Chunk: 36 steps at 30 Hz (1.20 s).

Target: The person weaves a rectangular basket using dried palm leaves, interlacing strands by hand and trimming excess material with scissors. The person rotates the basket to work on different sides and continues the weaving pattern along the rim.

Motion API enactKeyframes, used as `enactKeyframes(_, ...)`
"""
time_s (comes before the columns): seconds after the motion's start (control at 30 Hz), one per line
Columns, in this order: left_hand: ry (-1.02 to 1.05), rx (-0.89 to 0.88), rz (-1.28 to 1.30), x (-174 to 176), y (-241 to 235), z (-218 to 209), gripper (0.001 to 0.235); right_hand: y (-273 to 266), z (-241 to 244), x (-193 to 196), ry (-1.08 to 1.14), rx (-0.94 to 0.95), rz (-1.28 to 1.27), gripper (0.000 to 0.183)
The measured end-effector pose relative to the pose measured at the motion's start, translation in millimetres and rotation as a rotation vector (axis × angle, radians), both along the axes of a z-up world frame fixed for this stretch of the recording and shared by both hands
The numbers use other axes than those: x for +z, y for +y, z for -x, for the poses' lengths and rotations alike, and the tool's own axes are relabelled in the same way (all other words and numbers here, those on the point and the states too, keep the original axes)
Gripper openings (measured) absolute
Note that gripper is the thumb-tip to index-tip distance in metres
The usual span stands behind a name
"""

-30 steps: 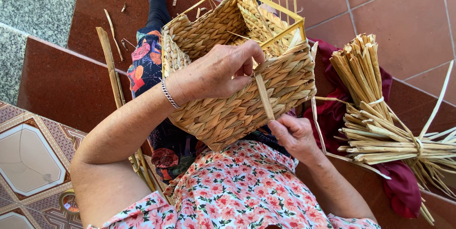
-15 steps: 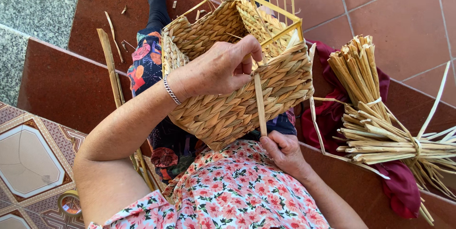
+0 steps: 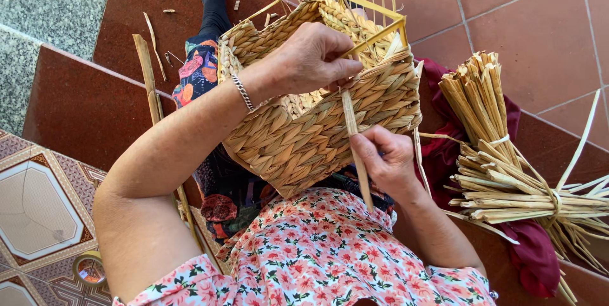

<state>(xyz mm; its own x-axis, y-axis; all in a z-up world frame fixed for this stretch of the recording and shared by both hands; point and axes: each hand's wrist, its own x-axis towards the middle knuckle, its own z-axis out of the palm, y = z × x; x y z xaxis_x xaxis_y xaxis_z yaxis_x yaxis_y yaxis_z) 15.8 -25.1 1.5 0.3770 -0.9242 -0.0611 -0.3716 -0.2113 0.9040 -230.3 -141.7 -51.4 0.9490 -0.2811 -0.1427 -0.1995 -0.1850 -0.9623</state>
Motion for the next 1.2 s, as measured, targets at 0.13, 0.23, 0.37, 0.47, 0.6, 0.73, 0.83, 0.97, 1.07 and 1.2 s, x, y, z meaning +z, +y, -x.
enactKeyframes(0.13,-0.014,0.026,0.040,-9,-2,4,0.020,5,-3,1,-0.194,0.076,0.244,0.015)
enactKeyframes(0.23,-0.063,0.046,0.013,-10,-3,5,0.021,-4,-2,5,-0.186,0.077,0.148,0.016)
enactKeyframes(0.37,0.270,-0.020,0.012,-12,9,1,0.016,-15,-1,24,-0.346,0.092,0.019,0.017)
enactKeyframes(0.47,0.350,-0.090,0.062,-17,17,0,0.036,-16,-6,38,-0.395,0.080,-0.130,0.023)
enactKeyframes(0.6,0.527,-0.066,0.064,-19,19,0,0.042,-9,-19,44,-0.325,-0.027,-0.552,0.032)
enactKeyframes(0.73,0.637,-0.009,-0.049,-17,21,1,0.040,-7,-37,31,-0.445,0.022,0.502,0.018)
enactKeyframes(0.83,0.636,-0.006,-0.094,-19,14,1,0.036,4,-40,32,-0.504,0.045,0.751,0.031)
enactKeyframes(0.97,0.574,-0.089,-0.057,-19,22,-1,0.040,5,-46,38,-0.527,0.088,0.850,0.037)
enactKeyframes(1.07,0.494,-0.106,-0.061,-17,22,0,0.037,5,-46,38,-0.513,0.109,0.923,0.039)
enactKeyframes(1.2,0.389,-0.117,-0.125,-8,20,2,0.037,5,-47,37,-0.497,0.139,1.013,0.039)
